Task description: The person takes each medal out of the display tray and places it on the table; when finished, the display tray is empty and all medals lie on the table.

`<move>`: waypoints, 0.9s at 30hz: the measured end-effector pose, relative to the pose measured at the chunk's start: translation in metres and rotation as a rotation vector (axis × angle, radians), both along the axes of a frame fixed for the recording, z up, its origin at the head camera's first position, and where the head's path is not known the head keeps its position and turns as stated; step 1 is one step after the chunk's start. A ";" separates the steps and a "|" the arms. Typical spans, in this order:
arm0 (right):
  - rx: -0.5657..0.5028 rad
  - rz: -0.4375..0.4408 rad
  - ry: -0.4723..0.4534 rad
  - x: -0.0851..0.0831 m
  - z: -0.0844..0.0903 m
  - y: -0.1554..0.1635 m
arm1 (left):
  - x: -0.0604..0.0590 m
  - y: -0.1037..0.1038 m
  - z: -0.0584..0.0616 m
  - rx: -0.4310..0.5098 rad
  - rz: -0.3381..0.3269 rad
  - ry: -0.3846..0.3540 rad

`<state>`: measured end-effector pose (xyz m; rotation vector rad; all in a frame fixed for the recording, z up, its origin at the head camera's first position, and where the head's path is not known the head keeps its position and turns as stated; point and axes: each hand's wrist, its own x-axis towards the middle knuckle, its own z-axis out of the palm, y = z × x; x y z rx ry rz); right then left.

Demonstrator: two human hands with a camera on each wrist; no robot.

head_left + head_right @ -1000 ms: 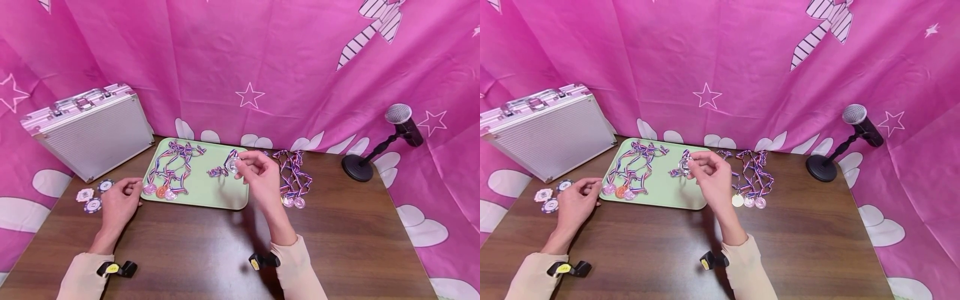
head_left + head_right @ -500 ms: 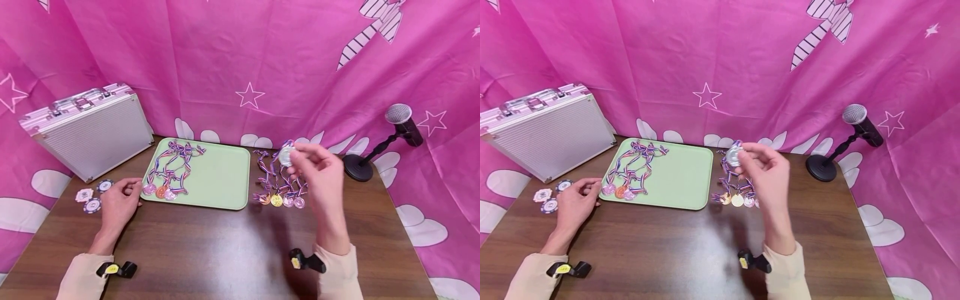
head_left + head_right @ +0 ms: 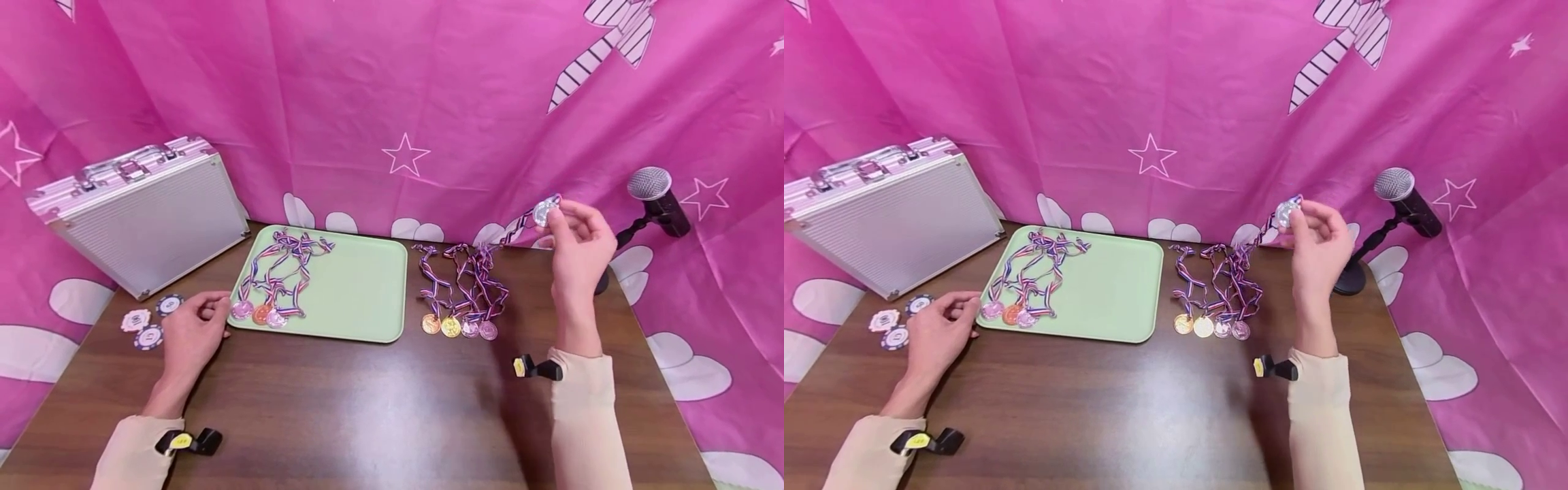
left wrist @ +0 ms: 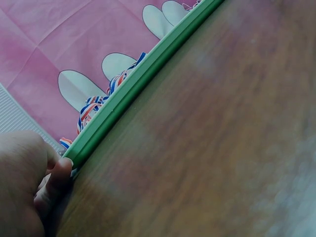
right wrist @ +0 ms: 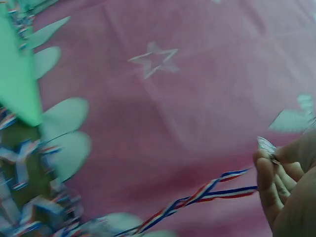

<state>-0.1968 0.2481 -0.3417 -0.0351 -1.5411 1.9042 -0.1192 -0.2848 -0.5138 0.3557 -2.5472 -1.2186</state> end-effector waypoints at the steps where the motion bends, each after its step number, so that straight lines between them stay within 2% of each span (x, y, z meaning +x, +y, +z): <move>1: 0.005 -0.015 -0.024 0.001 -0.009 0.002 | 0.000 0.000 0.000 0.002 0.000 -0.002; 6: 0.053 0.004 -0.216 0.017 -0.056 0.011 | 0.000 0.002 0.001 0.011 0.017 0.005; 10: 0.132 0.042 -0.361 0.032 -0.084 0.018 | 0.000 0.003 0.002 0.009 0.021 0.013; 14: 0.201 0.074 -0.462 0.046 -0.103 0.025 | 0.001 0.002 0.003 0.000 0.019 0.013; 19: 0.239 0.100 -0.537 0.060 -0.122 0.033 | 0.001 -0.001 0.001 -0.003 0.007 0.009; 27: 0.310 0.133 -0.667 0.076 -0.142 0.046 | 0.000 -0.001 -0.002 0.003 -0.003 -0.002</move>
